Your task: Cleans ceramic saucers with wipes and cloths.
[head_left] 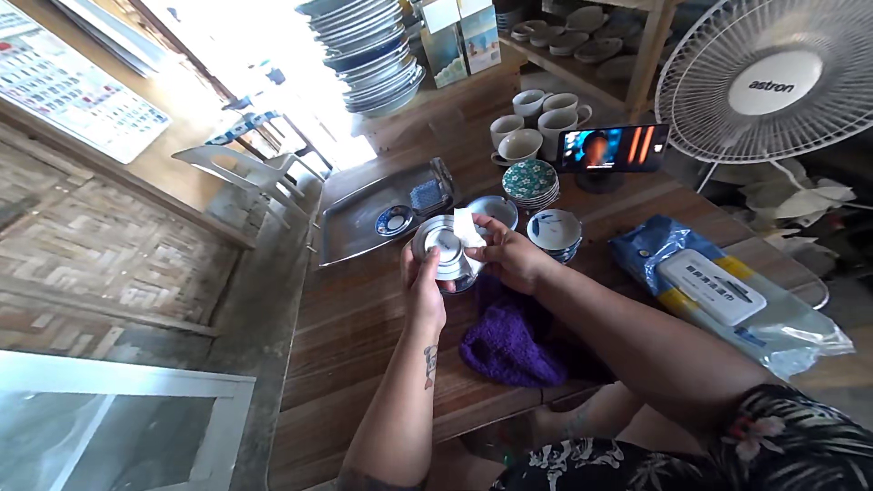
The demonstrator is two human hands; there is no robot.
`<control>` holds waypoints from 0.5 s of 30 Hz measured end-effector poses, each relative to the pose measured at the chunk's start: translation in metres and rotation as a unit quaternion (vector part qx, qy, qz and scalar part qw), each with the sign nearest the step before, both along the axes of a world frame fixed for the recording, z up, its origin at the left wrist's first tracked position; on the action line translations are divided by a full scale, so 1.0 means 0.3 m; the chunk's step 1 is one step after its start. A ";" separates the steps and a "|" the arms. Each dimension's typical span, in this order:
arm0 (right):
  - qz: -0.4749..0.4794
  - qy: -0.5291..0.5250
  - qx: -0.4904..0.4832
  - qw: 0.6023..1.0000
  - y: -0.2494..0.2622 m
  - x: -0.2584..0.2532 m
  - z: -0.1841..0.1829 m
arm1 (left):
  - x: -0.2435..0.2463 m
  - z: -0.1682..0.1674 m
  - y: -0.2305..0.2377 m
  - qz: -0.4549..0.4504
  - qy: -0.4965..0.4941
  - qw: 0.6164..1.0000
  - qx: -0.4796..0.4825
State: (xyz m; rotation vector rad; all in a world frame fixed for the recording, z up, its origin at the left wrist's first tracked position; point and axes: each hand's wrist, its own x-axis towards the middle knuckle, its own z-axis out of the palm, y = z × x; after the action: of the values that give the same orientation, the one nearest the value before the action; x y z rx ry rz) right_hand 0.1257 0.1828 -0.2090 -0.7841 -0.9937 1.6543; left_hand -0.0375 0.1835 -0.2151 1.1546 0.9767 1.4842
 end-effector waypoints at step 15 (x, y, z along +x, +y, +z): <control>-0.006 -0.142 -0.011 0.990 0.024 0.041 0.000 | -0.043 0.039 -0.013 -0.222 0.227 0.944 -0.094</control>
State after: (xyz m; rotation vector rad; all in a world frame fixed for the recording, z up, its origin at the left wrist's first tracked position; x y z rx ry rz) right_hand 0.1381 0.1899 -0.2090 -1.0586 -1.1655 1.5733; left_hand -0.0504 0.1797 -0.2034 1.4909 1.0457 0.7617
